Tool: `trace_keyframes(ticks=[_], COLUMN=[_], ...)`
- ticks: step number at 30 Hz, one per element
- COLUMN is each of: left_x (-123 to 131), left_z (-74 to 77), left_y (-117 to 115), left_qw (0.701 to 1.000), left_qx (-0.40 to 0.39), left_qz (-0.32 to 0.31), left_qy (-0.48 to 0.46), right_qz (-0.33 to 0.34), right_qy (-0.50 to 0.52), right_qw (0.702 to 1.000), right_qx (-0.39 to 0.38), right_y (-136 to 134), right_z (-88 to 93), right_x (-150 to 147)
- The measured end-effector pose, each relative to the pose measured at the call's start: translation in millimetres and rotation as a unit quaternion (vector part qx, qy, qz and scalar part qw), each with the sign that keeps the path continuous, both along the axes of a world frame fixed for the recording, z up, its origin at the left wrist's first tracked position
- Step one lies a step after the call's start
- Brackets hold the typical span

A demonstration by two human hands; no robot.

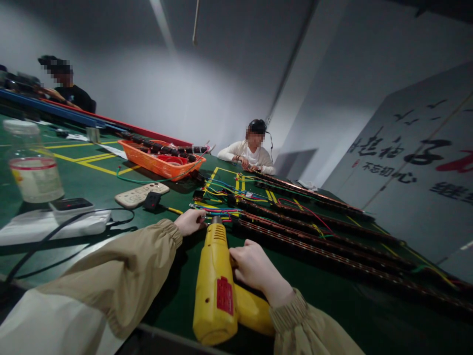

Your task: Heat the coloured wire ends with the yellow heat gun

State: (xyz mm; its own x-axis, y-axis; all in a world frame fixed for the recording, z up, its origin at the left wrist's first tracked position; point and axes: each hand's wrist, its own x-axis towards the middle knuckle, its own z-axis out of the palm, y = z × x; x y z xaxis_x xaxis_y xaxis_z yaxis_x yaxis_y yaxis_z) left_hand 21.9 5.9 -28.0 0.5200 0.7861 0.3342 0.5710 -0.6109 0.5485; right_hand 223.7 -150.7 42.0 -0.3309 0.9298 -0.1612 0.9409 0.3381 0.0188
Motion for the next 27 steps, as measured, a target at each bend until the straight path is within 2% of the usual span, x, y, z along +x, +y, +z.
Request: trace_keyframes(ticks=[6,11,21,27], left_x=[0,0,1,3], left_z=[5.6,5.9,8.3,6.3], left_y=[-3,-4,-6,-4], left_qw=[1.000,1.000,1.000,1.000], left_qx=[0.001,0.003,-0.004,-0.004], left_qz=[-0.010,-0.012,-0.010,-0.004], left_qy=[0.005,0.005,0.005,-0.003], right_qz=[-0.047,-0.060,-0.052,-0.015], right_qy=[-0.016,-0.019,-0.040,-0.036], right_qw=[0.999,0.998,0.998,0.999], right_qx=[-0.002,0.000,-0.005,-0.005], right_y=[-5,-10,-10,-8], right_z=[1.5,5.1,4.4,4.0], right_x=[20,23,17,2])
